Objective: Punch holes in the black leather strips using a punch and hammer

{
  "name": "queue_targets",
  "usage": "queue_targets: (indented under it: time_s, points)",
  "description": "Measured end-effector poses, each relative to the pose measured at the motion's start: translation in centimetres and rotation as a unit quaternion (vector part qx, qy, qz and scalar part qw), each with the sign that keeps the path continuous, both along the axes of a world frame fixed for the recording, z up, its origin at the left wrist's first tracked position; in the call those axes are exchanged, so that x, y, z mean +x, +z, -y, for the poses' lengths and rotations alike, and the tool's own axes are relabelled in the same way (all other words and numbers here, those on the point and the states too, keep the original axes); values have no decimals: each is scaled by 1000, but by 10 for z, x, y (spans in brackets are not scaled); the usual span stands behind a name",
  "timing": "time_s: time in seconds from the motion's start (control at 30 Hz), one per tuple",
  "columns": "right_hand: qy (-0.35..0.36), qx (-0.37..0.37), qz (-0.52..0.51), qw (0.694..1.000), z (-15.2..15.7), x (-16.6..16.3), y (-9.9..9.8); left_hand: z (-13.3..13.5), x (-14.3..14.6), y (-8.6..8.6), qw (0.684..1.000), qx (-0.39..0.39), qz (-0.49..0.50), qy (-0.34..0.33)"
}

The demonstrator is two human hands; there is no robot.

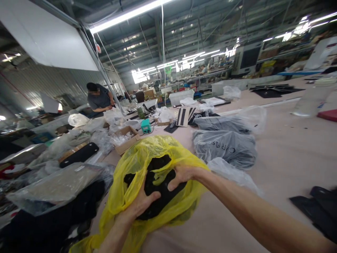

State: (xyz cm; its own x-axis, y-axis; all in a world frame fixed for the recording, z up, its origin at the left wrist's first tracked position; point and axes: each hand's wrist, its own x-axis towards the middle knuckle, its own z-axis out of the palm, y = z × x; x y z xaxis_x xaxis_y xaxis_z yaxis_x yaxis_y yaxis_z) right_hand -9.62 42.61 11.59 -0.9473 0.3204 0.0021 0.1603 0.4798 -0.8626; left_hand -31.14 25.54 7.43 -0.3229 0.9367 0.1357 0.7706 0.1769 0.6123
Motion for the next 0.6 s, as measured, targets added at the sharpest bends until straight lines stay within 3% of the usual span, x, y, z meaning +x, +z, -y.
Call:
queue_targets:
  time_s: [0.2, 0.33, 0.47, 0.6]
  points:
    - [-39, 27, 72, 996, 44, 6, 10, 38, 19, -7, 996, 17, 59, 65]
    - [-10, 145, -19, 989, 74, 17, 9, 63, 26, -12, 991, 68, 98, 53]
    - [32, 228, -24, 973, 106, 33, 17, 94, 35, -14, 990, 119, 65, 38]
    - [78, 304, -30, 949, 135, 48, 20, 134, 55, -22, 984, 143, 26, 103]
